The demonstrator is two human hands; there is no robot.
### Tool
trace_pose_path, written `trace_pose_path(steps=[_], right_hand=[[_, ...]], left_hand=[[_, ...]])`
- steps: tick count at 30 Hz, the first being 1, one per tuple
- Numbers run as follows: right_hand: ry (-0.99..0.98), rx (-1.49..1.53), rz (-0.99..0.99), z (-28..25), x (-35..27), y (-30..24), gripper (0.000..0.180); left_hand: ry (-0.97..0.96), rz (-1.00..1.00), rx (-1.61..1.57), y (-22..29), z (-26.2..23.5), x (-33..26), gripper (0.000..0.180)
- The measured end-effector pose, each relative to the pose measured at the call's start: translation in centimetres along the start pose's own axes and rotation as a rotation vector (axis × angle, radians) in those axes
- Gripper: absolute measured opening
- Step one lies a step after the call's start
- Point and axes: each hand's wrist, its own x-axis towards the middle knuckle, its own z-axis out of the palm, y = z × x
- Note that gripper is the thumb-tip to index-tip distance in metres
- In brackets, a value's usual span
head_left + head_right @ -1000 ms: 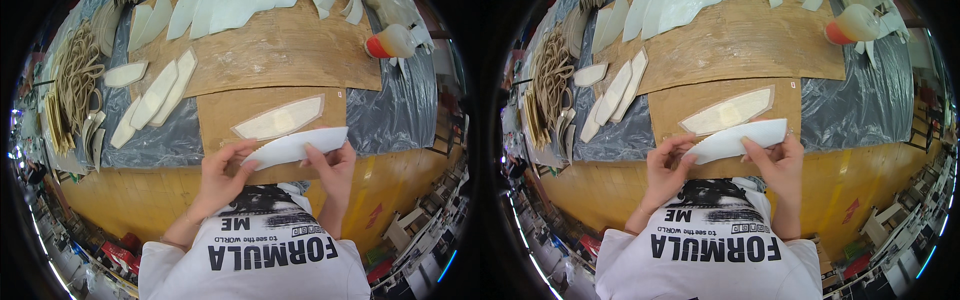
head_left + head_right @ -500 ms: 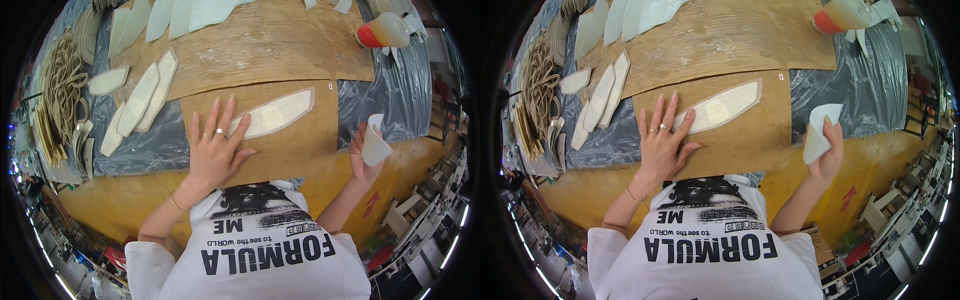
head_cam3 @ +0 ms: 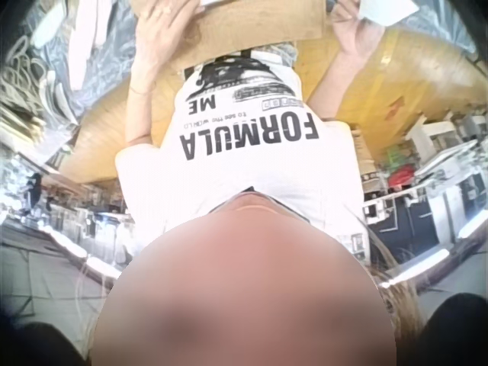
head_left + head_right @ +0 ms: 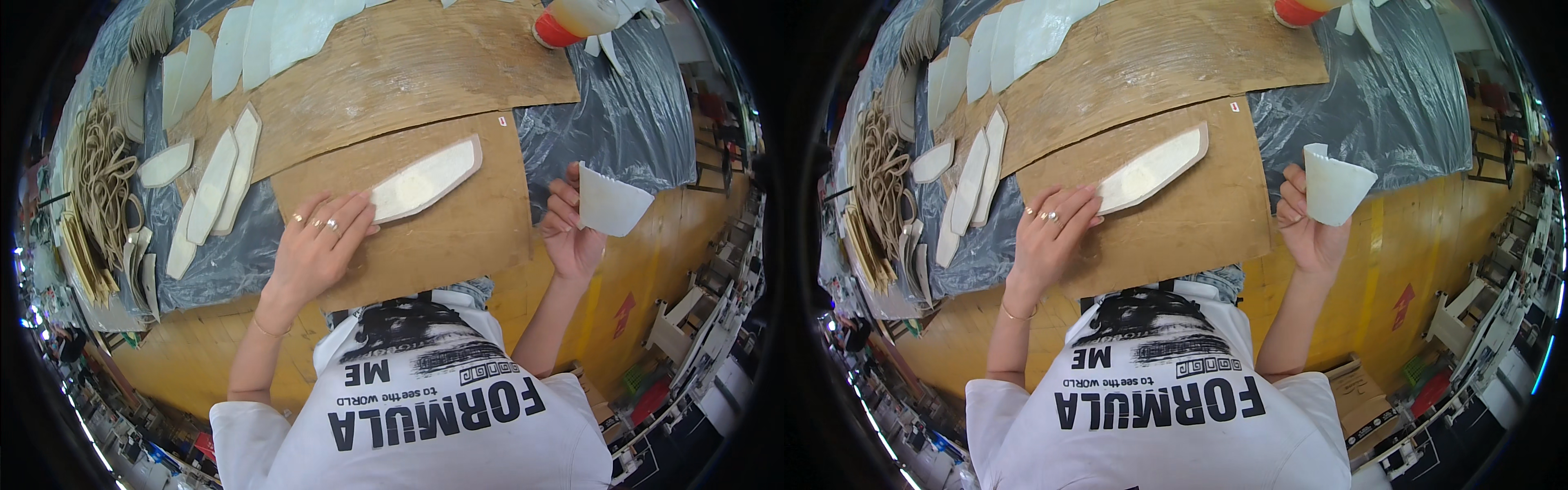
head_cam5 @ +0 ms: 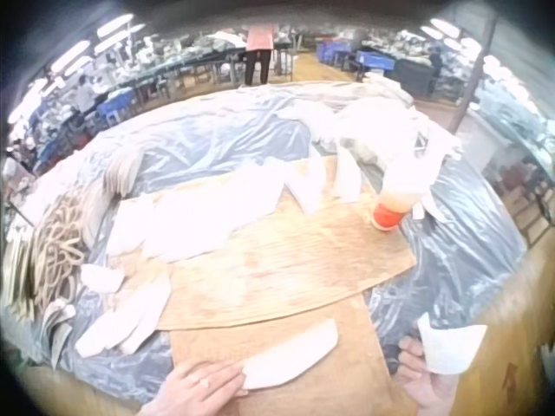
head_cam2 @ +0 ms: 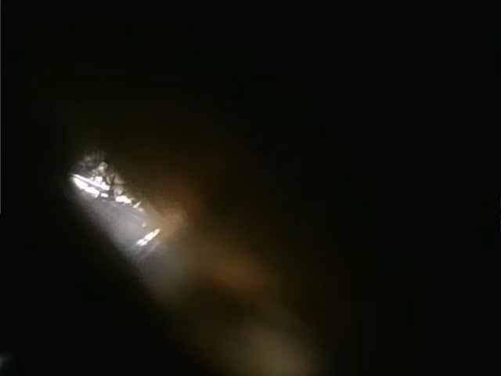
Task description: The person repeatedly picks up white curved pieces and a flat piece, applies glue from a bottle to the flat piece, and presses the curved piece onto it. They smooth the joined piece and place it aside, repeating the cycle with new pieces from the table.
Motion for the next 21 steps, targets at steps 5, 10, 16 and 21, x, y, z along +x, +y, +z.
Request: trace_pose_path(steps=[5, 10, 16, 21], right_hand=[[0.008, 0.006, -0.008, -0.1, 0.0, 0.1, 0.041], [0.053, -0.034, -0.022, -0.7, -0.2, -0.1, 0.04], [0.238, -0.369, -0.165, -0.1, -0.3, 0.7, 0.029], [0.275, -1.105, -0.021, 2.7, -0.6, 3.6, 0.036]], left_hand=[[0.032, 0.042, 0.039, 0.3, 0.6, -0.7, 0.022], [0.117, -0.107, 0.024, 1.4, 0.9, -1.3, 0.03], [0.072, -0.224, -0.366, 5.0, -0.6, -2.1, 0.038], [0.185, -0.672, -1.187, 8.0, 0.1, -1.9, 0.049]])
